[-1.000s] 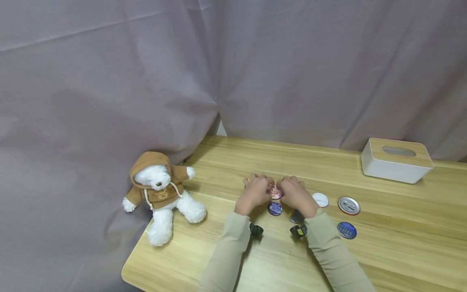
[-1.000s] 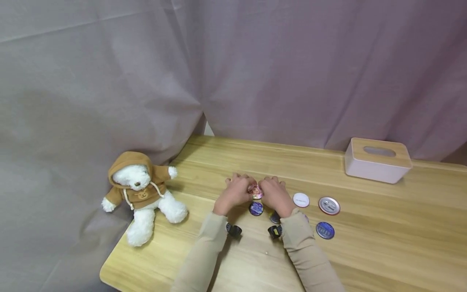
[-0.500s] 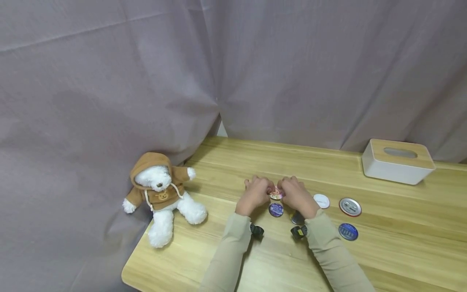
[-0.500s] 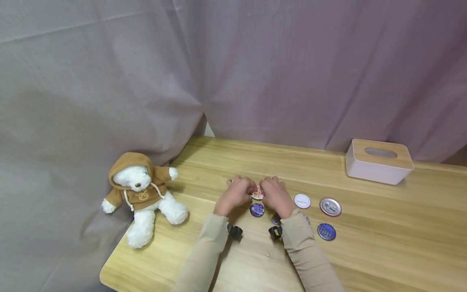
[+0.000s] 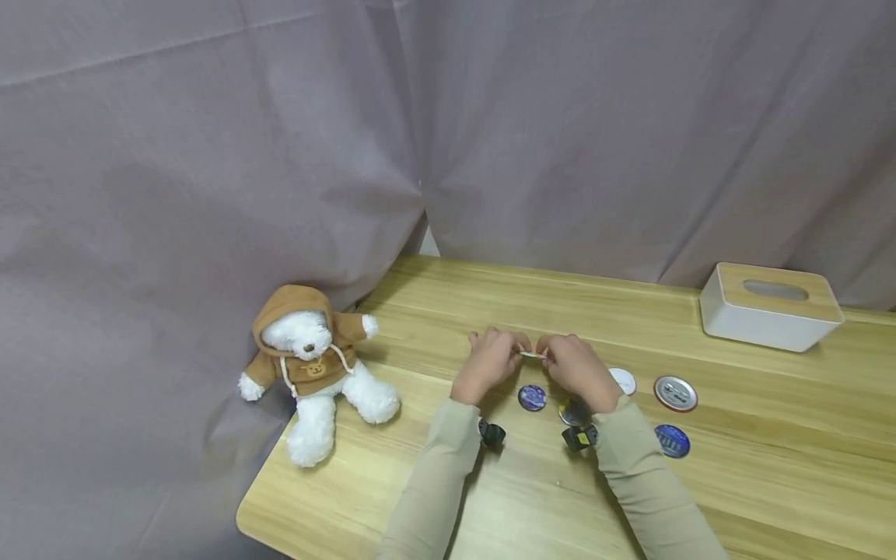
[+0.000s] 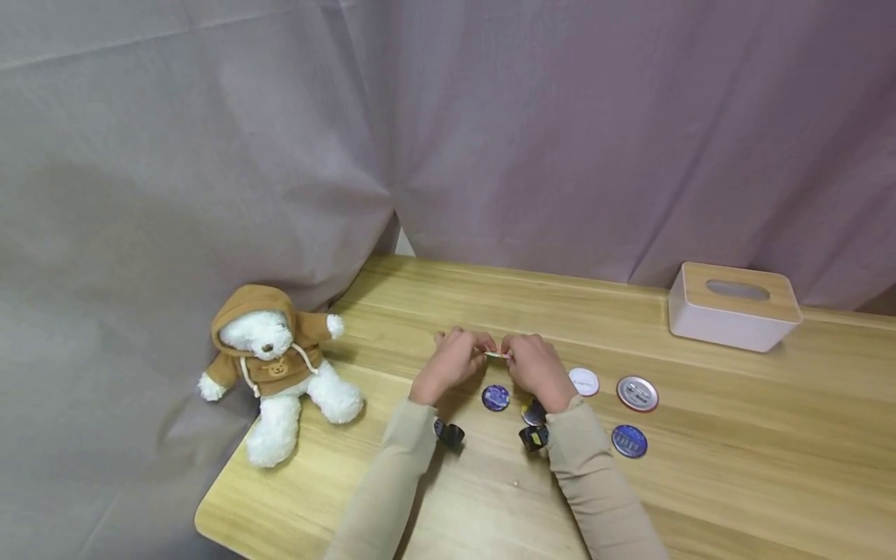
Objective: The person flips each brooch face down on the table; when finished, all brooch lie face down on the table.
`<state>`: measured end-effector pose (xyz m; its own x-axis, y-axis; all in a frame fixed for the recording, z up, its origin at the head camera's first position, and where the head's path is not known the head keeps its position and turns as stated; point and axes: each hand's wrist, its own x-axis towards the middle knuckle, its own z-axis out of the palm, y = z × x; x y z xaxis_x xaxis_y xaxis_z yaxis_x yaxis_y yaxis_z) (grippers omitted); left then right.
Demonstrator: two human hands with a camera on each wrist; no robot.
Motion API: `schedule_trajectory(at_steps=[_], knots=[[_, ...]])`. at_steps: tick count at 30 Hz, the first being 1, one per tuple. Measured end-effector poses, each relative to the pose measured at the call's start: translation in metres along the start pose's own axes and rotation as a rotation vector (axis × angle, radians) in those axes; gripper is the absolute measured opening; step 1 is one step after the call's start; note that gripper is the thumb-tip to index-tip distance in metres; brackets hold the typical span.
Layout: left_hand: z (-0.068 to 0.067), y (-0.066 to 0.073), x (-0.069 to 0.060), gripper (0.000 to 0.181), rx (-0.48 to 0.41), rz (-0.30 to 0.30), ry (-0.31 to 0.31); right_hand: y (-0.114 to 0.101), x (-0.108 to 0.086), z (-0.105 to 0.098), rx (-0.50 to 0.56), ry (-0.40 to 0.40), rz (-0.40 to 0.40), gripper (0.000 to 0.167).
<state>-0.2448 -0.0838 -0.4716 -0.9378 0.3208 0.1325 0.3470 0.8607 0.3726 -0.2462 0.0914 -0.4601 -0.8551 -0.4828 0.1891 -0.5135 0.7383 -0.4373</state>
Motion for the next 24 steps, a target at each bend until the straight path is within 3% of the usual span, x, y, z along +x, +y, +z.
schedule_trajectory(at_steps=[8, 18, 24], knots=[[-0.01, 0.003, -0.003, 0.017, 0.014, 0.004, 0.031, -0.005, -0.002, -0.006, 0.038, 0.001, 0.037, 0.02], [-0.013, 0.008, -0.004, 0.034, -0.021, 0.007, -0.013, -0.007, -0.004, -0.007, 0.054, 0.018, 0.019, 0.019], [-0.008, 0.008, -0.004, 0.033, -0.017, 0.004, -0.038, -0.006, -0.005, -0.003, 0.047, 0.022, 0.026, 0.015]])
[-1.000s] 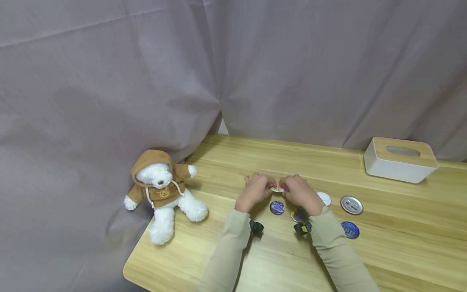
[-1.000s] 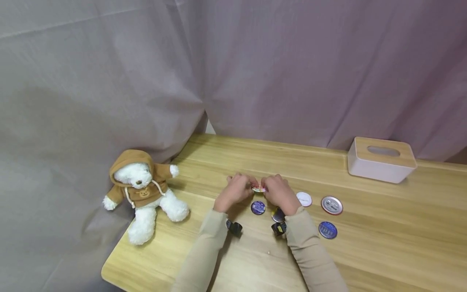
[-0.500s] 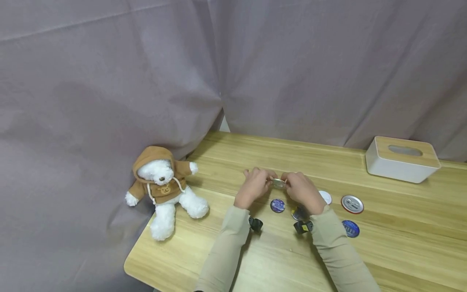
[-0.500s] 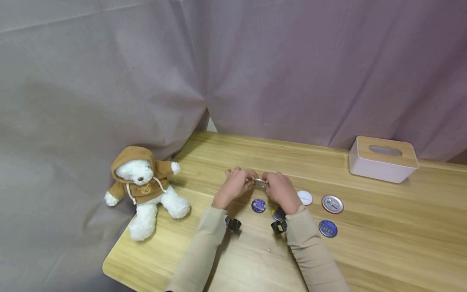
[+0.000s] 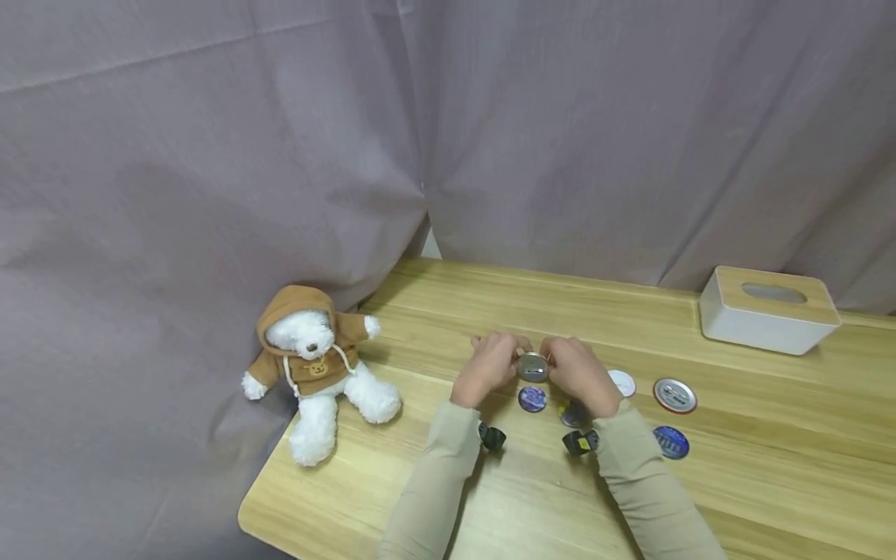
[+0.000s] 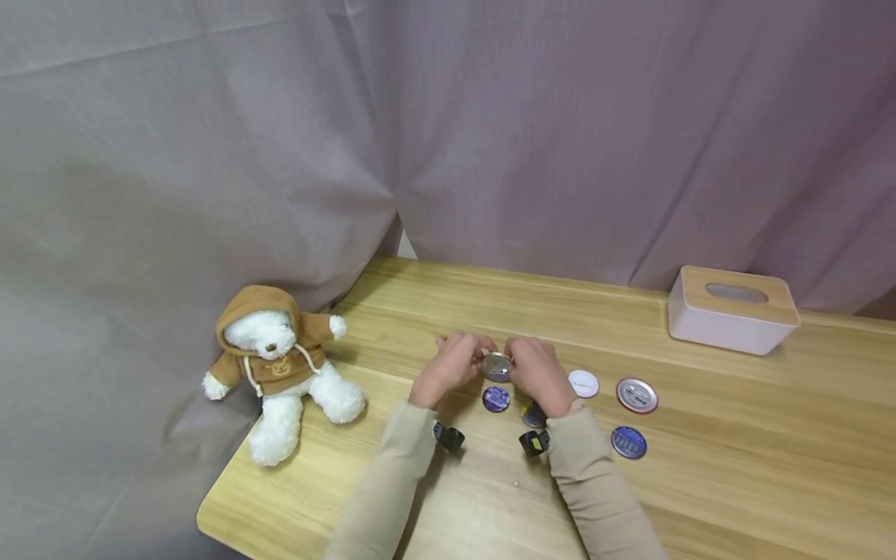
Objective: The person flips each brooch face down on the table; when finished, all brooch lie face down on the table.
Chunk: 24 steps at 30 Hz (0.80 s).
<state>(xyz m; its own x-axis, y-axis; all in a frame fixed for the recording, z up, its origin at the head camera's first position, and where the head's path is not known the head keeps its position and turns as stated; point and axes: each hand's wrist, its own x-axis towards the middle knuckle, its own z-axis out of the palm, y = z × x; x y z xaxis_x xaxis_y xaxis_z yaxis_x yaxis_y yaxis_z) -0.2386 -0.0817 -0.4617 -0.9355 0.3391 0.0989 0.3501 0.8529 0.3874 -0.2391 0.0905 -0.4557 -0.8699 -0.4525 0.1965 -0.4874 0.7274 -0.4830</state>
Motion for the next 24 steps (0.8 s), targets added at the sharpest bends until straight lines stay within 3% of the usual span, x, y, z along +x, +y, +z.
schedule_trajectory(at_steps=[5, 12, 17, 24], knots=[[0.004, 0.0, 0.001, 0.031, 0.01, -0.008, 0.0, 0.001, 0.001, 0.004, -0.016, -0.002, 0.019, 0.012], [0.01, 0.0, 0.002, 0.029, 0.07, -0.005, 0.029, 0.003, 0.002, 0.009, -0.063, 0.019, 0.023, 0.021], [0.013, 0.0, 0.003, 0.023, 0.108, -0.018, 0.014, 0.001, 0.003, 0.01, -0.095, 0.026, 0.04, 0.025], [0.014, -0.002, 0.004, 0.029, 0.138, -0.026, -0.012, 0.001, 0.007, 0.011, -0.12, -0.002, 0.056, 0.022]])
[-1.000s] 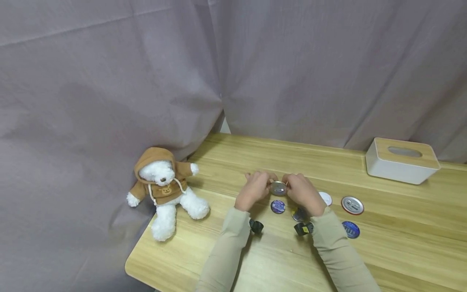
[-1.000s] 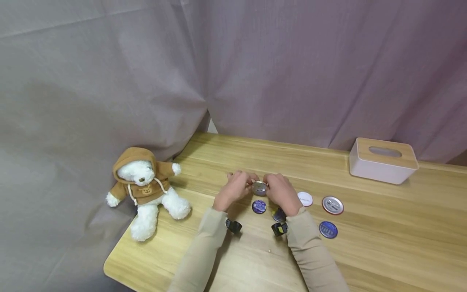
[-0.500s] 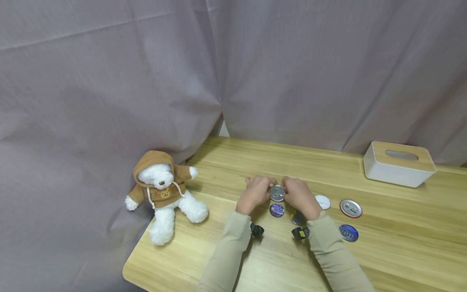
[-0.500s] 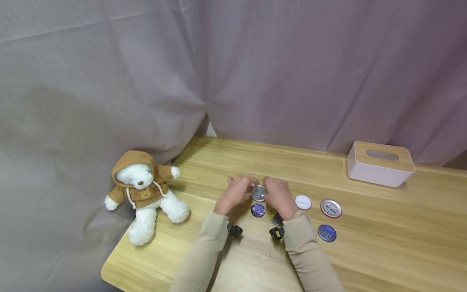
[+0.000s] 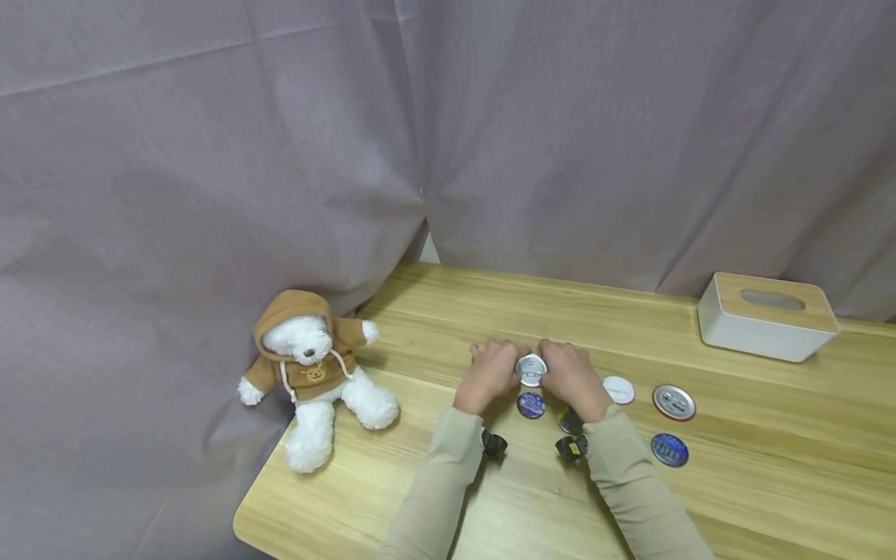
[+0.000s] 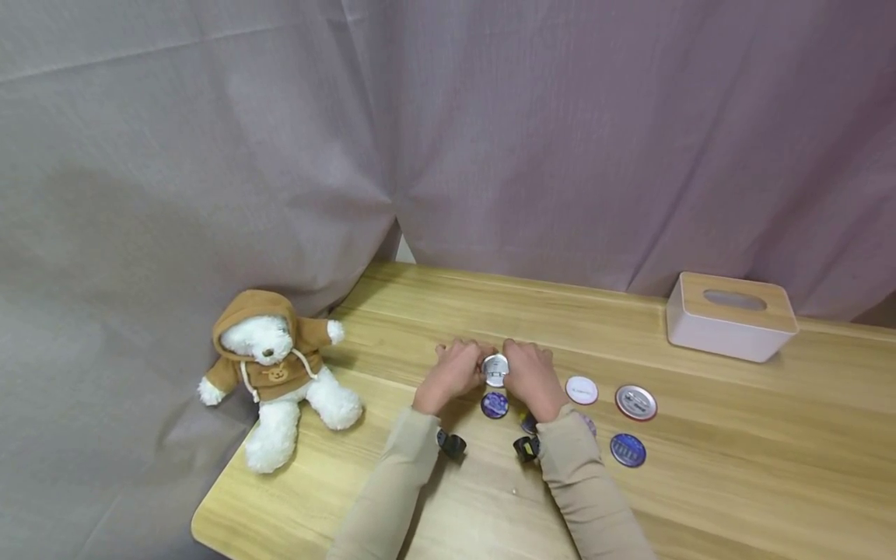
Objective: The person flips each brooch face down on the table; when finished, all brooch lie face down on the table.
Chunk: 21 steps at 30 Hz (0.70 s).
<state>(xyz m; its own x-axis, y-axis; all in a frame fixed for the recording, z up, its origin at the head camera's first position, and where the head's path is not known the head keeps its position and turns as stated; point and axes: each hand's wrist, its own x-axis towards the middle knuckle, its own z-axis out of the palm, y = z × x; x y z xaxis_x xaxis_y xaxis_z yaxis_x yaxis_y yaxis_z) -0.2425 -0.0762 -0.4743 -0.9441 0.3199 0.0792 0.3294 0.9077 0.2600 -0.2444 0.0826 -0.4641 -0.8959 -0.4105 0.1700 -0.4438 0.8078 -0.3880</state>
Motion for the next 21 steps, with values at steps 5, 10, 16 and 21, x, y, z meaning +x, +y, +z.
schedule_trajectory(at_steps=[5, 10, 16, 21], knots=[[-0.0016, -0.0006, 0.0018, 0.03, -0.01, -0.004, -0.045, 0.0012, 0.0032, 0.001, -0.029, -0.05, 0.015, 0.015], [-0.0011, -0.0019, 0.0011, 0.01, -0.034, -0.001, -0.06, 0.0024, 0.0039, 0.0035, -0.031, -0.126, 0.046, 0.012], [-0.0002, -0.0026, 0.0, 0.009, -0.06, 0.002, -0.056, 0.0018, 0.0041, 0.0021, -0.036, -0.197, 0.051, 0.013], [0.0005, -0.0021, -0.0035, 0.009, -0.051, -0.007, -0.023, 0.0012, 0.0024, 0.0016, -0.019, -0.193, 0.043, 0.016]])
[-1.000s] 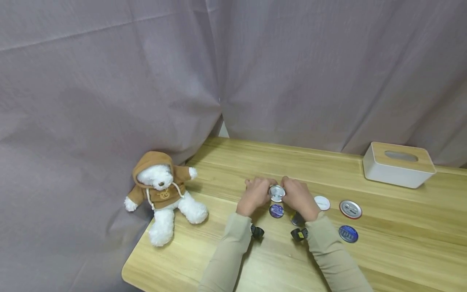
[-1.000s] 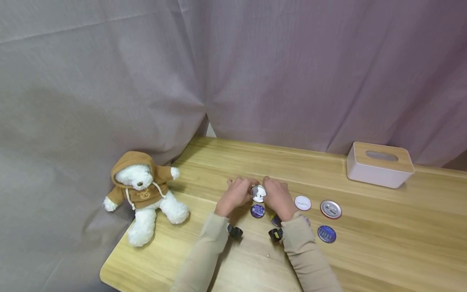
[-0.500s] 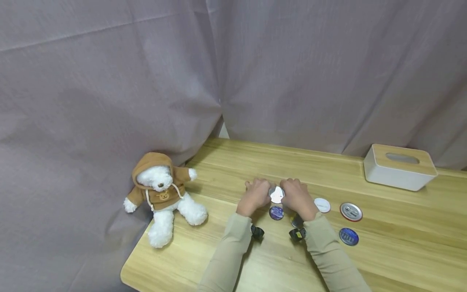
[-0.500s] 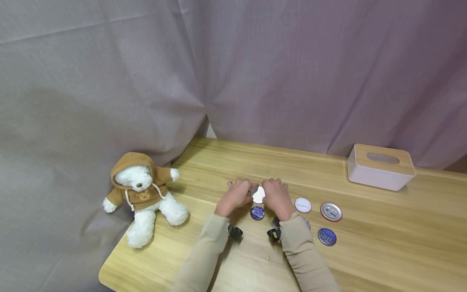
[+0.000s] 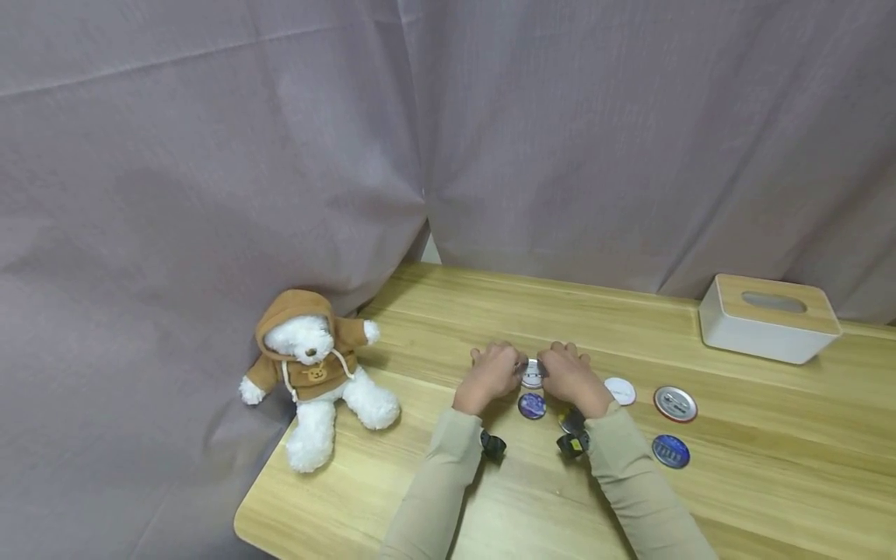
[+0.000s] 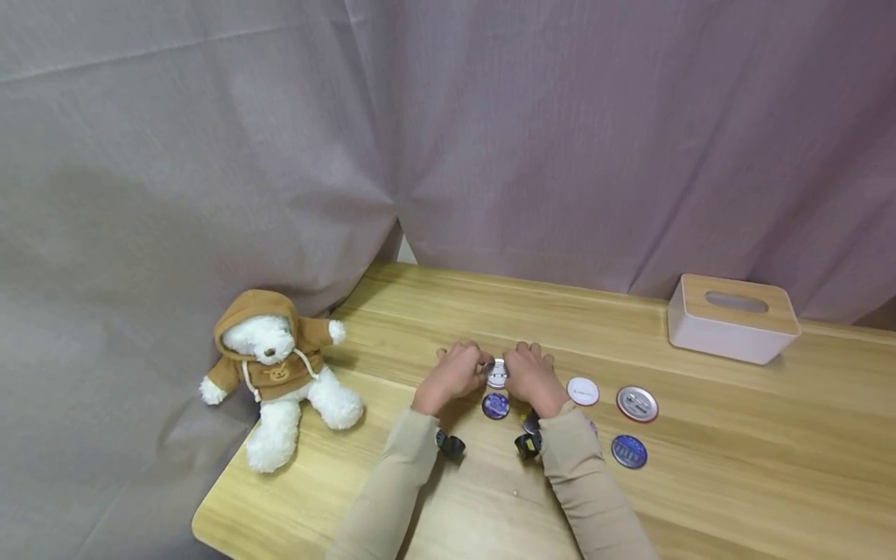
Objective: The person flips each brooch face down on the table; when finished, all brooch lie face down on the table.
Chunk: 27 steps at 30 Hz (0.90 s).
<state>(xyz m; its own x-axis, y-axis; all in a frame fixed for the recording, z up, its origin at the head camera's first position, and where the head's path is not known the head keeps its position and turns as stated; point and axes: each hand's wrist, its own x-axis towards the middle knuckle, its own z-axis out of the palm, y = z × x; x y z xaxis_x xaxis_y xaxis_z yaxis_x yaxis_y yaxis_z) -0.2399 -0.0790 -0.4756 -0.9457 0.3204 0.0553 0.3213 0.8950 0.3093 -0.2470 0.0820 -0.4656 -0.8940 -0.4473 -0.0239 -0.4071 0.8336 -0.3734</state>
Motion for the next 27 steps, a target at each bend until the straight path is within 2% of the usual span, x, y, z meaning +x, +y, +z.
schedule_trajectory(at_steps=[7, 12, 16, 20, 27], knots=[[0.005, 0.003, -0.008, 0.015, 0.043, 0.02, 0.097, -0.001, -0.013, -0.001, -0.003, 0.065, -0.037, 0.011], [-0.001, 0.007, -0.015, 0.018, 0.025, 0.062, 0.138, -0.007, -0.023, -0.005, 0.004, 0.111, -0.086, 0.025], [-0.004, 0.008, -0.022, 0.026, 0.005, 0.061, 0.113, -0.011, -0.029, -0.009, 0.002, 0.066, -0.11, 0.034], [-0.005, 0.008, -0.03, 0.027, 0.007, 0.076, 0.064, -0.013, -0.035, -0.01, -0.011, 0.01, -0.101, 0.034], [-0.004, 0.007, -0.039, 0.025, 0.022, 0.105, 0.007, -0.01, -0.044, -0.006, 0.012, -0.014, -0.085, 0.037]])
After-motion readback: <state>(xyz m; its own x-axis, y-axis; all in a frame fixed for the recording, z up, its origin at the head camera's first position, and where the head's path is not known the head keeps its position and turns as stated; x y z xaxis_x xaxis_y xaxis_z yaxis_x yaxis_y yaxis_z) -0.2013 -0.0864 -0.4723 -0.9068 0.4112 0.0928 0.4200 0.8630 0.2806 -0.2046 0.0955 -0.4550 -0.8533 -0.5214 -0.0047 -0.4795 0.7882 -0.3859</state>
